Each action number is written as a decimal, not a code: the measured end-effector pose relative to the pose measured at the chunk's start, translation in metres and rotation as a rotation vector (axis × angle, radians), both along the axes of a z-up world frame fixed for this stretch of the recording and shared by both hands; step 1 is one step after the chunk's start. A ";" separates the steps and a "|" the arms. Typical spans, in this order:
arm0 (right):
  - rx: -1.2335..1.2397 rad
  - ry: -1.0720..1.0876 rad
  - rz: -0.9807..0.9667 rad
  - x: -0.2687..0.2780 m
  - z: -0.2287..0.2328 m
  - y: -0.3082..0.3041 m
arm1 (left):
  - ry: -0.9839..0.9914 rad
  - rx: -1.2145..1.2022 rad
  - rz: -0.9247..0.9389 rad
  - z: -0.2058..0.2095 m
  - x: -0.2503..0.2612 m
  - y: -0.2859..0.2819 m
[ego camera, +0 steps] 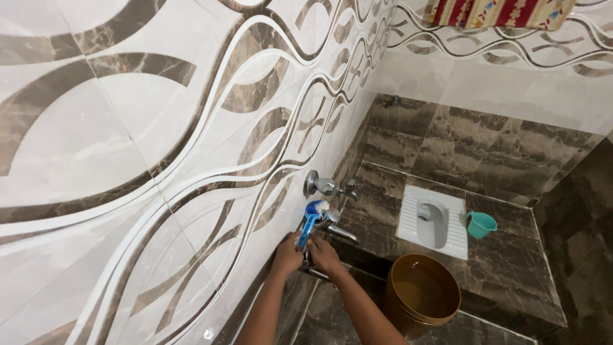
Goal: The person scrubs the tiled floor and a floor drain with a blue brush and water from a bucket, then uses a small plastic cup to rinse the floor, a faucet, and the interior of the bucket.
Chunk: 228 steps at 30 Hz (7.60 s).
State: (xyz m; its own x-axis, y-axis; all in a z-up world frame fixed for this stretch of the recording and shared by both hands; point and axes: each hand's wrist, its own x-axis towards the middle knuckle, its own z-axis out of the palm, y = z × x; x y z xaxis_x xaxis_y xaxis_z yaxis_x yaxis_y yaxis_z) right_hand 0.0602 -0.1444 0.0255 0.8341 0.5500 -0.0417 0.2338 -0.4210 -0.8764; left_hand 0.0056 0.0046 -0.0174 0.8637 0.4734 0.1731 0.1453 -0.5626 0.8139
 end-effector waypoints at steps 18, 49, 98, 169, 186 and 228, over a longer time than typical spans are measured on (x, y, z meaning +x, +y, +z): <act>0.189 0.056 -0.023 0.035 -0.012 -0.042 | 0.034 -0.003 0.025 0.084 -0.009 -0.036; 0.254 0.237 -0.384 0.051 0.108 -0.332 | 0.056 -0.251 -0.263 0.166 0.059 -0.219; 0.437 0.111 -0.797 0.176 0.112 -0.578 | -0.019 -0.522 -0.708 0.143 0.296 -0.414; 0.391 0.272 -0.539 0.398 0.066 -0.566 | -0.186 -0.672 -0.490 0.126 0.390 -0.431; 0.378 0.297 -0.458 0.369 0.085 -0.522 | -0.250 -0.687 -0.444 0.121 0.352 -0.379; 0.456 0.438 -0.614 0.424 0.018 -0.615 | -0.108 -0.673 -0.365 0.063 0.387 -0.414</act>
State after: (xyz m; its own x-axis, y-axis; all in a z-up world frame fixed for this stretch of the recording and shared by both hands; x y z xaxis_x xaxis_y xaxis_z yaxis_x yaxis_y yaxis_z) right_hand 0.4838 -0.7595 0.0431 0.9484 0.0513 -0.3130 -0.3154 0.0505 -0.9476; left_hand 0.3928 -0.4098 0.0457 0.9799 0.1952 0.0412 -0.0542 0.0618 0.9966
